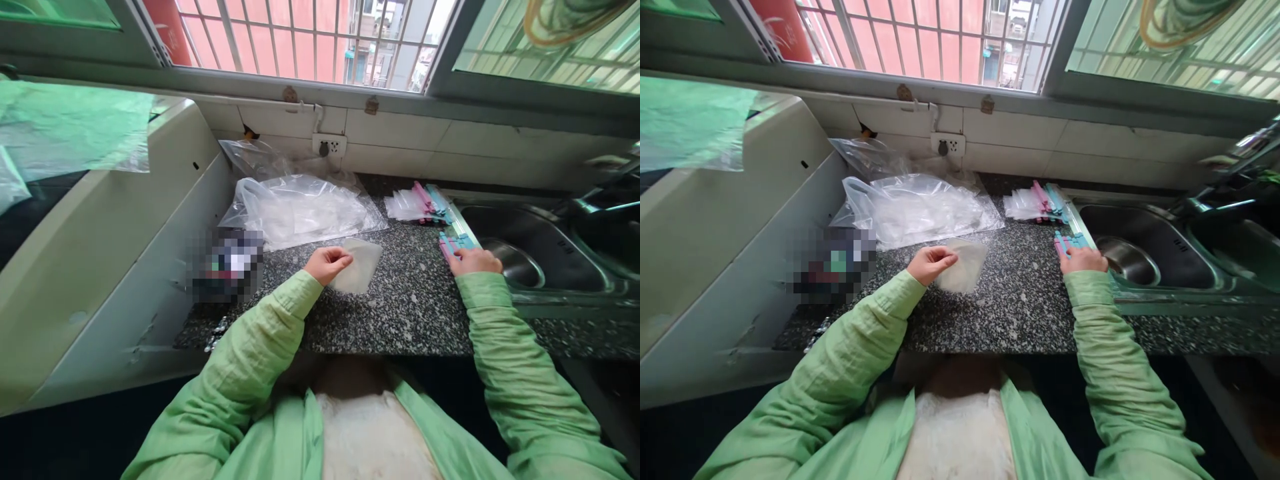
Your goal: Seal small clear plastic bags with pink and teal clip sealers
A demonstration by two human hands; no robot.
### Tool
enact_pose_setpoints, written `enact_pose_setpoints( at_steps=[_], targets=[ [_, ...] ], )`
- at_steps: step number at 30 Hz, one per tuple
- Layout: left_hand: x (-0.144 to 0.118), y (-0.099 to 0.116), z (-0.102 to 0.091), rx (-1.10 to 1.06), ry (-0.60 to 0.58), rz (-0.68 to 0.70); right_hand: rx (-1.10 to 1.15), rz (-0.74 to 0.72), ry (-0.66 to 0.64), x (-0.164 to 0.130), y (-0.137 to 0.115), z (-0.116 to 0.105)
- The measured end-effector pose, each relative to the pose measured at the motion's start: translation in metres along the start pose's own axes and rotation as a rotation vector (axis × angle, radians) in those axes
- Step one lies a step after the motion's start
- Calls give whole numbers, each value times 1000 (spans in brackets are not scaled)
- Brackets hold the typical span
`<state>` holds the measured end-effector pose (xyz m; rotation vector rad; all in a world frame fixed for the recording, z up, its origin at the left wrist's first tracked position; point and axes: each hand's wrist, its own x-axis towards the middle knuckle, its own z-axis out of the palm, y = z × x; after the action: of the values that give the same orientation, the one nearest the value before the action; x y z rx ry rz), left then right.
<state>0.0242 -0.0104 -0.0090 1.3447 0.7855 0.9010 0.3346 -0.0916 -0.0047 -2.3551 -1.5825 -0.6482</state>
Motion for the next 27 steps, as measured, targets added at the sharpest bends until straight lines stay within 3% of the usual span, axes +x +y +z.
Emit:
enact_pose_setpoints(
  at_steps=[4,13,22,27],
  targets=[
    [1,-1,-1,29,-5,14,-69,-40,-92,-11,-1,1],
    [4,-4,-3,57,32,11,22,-168,5,-15,-11,5],
    [4,-7,-4,157,27,82,-74,-83,-215,-14,-20,2],
    [4,-3,-4,146,36,88,-36,-180,-101,-12,-29,6]
  ],
)
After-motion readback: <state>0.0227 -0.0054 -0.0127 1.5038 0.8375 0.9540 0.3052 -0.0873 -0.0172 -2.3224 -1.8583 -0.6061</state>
